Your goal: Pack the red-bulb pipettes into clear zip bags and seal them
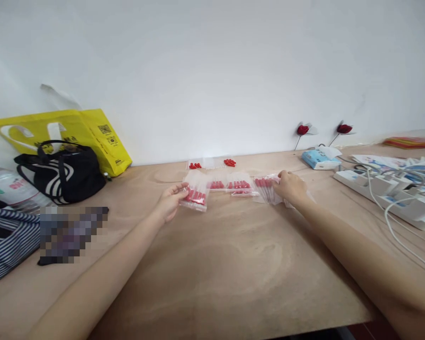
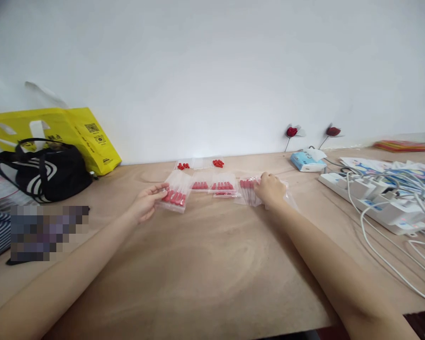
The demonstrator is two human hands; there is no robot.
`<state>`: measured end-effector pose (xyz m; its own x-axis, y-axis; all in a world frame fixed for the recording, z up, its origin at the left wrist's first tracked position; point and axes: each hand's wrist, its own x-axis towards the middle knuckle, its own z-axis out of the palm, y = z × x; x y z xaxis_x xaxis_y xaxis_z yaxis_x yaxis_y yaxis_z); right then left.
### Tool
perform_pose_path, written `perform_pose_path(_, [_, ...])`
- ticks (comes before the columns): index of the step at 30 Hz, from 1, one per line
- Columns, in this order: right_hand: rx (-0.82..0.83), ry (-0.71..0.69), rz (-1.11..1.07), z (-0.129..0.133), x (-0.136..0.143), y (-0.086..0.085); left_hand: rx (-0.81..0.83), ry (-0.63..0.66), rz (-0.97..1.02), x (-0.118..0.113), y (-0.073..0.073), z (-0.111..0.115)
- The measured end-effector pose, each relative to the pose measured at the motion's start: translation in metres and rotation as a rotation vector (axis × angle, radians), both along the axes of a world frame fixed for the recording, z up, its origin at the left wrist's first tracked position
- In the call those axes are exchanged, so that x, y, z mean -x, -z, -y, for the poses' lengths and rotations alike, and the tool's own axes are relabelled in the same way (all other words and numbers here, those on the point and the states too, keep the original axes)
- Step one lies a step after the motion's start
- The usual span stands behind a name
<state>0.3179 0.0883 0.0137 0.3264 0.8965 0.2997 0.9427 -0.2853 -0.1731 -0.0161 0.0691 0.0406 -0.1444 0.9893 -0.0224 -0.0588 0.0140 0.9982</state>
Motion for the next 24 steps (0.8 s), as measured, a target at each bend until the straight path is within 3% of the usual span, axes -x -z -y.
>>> perform_pose_path(5, [0.134,0.07,-0.112,-0.007,-0.003,0.004,-0.011,-0.121,-0.158,0.005,0.014,-0.055])
perform_pose_path(10, [0.123,0.089,-0.242,-0.013,0.002,0.008,-0.076,-0.223,-0.464,0.015,0.028,-0.074])
perform_pose_path(14, [0.03,0.083,-0.408,-0.021,-0.003,0.01,-0.245,-0.27,-0.701,0.017,0.027,-0.065])
perform_pose_path(18, [-0.109,0.065,-0.646,-0.025,-0.013,0.003,-0.432,-0.252,-0.843,0.009,0.029,-0.041])
perform_pose_path(21, [-0.202,-0.005,-0.884,-0.022,-0.017,-0.01,-0.556,-0.168,-0.919,0.0,0.034,-0.02])
perform_pose_path(24, [-0.236,-0.208,-1.172,-0.013,-0.011,-0.026,-0.734,-0.001,-0.971,-0.009,0.038,-0.001])
